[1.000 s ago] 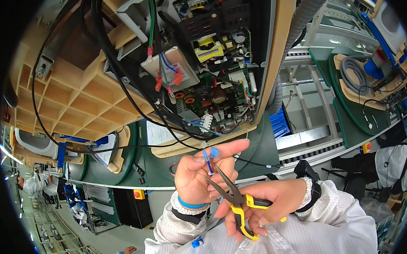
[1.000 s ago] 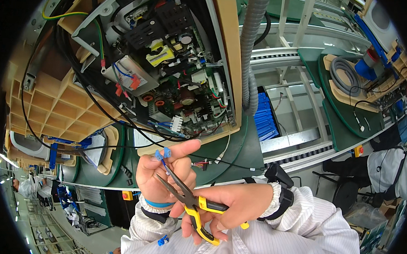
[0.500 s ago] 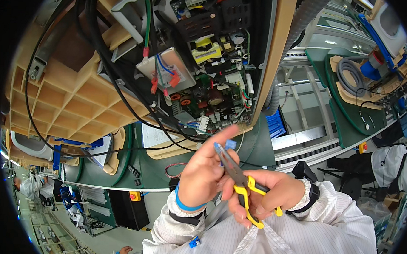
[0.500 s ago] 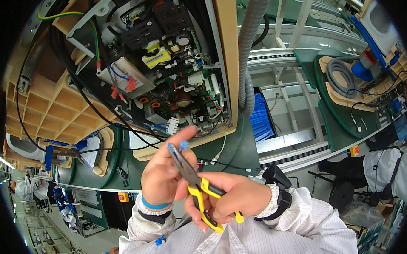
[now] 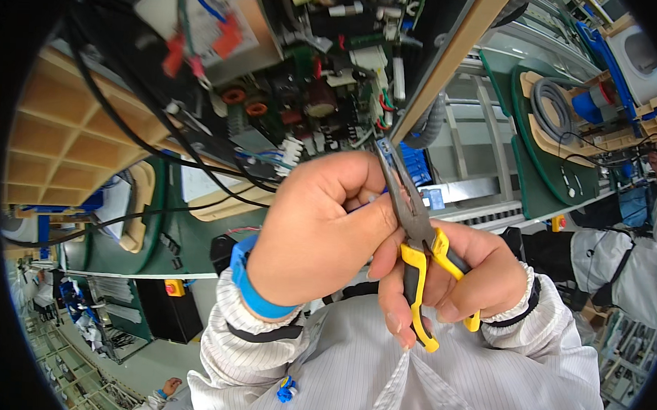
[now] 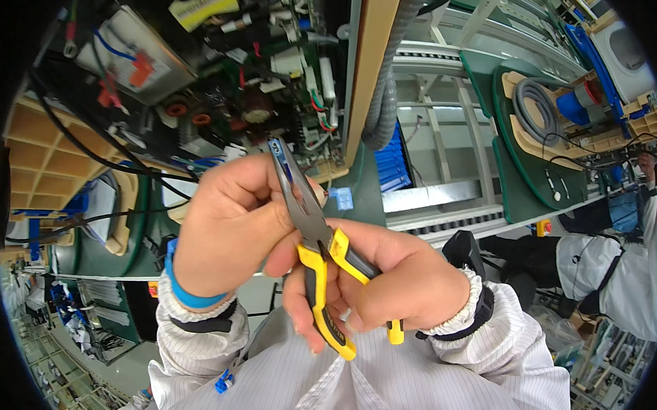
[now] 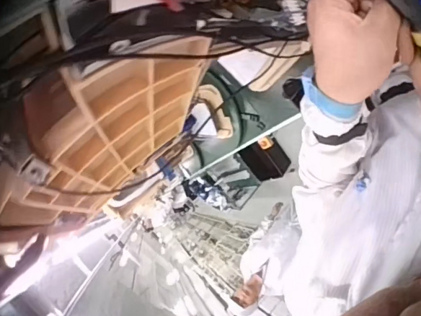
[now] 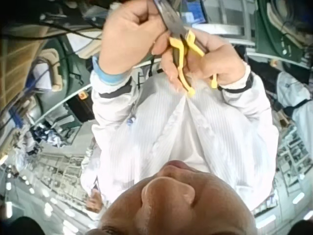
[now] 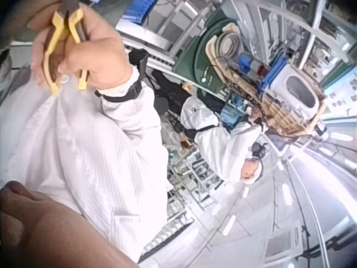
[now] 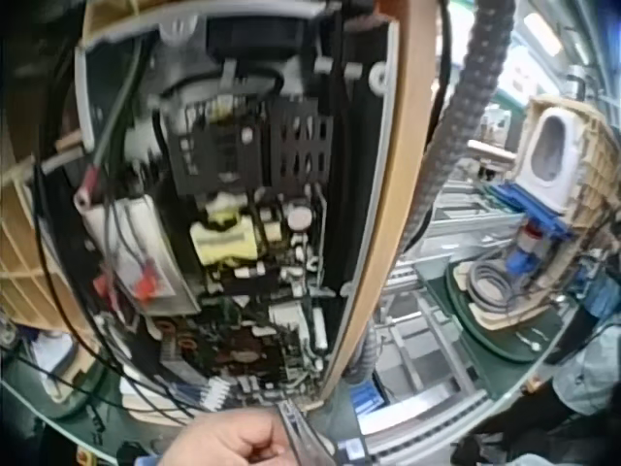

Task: Assembling the internal wiring harness and electronic components into a base housing.

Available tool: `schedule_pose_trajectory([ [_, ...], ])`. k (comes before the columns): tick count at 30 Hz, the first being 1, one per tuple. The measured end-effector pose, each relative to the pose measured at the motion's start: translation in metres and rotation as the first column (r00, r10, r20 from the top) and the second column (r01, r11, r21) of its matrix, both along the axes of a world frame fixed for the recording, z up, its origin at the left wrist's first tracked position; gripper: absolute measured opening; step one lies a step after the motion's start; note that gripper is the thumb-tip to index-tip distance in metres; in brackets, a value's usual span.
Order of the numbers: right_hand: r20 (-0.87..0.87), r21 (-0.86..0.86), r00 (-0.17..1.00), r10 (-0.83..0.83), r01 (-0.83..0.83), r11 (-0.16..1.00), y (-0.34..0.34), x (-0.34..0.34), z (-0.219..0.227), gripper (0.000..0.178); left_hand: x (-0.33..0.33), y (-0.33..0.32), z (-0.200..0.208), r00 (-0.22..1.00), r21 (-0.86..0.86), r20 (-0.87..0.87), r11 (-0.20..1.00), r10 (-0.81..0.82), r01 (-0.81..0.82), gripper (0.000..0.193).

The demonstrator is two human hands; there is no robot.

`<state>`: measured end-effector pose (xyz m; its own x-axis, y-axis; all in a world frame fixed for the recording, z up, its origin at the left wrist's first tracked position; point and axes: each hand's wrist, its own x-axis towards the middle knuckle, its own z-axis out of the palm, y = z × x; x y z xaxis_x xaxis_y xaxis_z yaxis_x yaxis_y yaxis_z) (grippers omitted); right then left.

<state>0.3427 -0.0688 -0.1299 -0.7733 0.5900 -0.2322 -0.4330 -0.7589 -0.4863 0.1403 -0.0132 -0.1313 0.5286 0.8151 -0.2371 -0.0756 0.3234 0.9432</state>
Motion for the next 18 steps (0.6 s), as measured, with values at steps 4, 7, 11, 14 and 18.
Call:
schedule_pose_trajectory([
  [4, 0.056, -0.059, 0.998, -0.038, 0.041, 0.997, 0.006, -0.006, 0.007, 0.069, -0.003, 0.003, -0.007, 0.999, 0.013, 0.014, 0.999, 0.045, -0.045, 0.012],
  [7, -0.029, -0.139, 0.999, -0.044, 0.039, 0.990, 0.022, -0.017, 0.009, 0.069, -0.012, 0.004, -0.012, 0.981, -0.002, 0.096, 0.986, 0.166, -0.166, 0.022],
  [11, -0.049, -0.125, 0.999, -0.008, 0.002, 0.992, 0.044, -0.045, 0.005, 0.067, -0.020, 0.005, -0.017, 0.863, -0.010, 0.262, 0.895, 0.432, -0.445, 0.034],
  [14, -0.029, -0.120, 1.000, 0.009, -0.013, 0.993, 0.059, -0.066, 0.006, 0.069, -0.041, 0.017, -0.029, 0.856, 0.030, 0.308, 0.896, 0.414, -0.444, 0.040],
  [18, -0.094, -0.162, 0.996, 0.004, -0.019, 0.987, 0.067, -0.076, 0.004, 0.073, -0.049, 0.019, -0.016, 0.858, 0.002, 0.237, 0.883, 0.455, -0.469, 0.042],
])
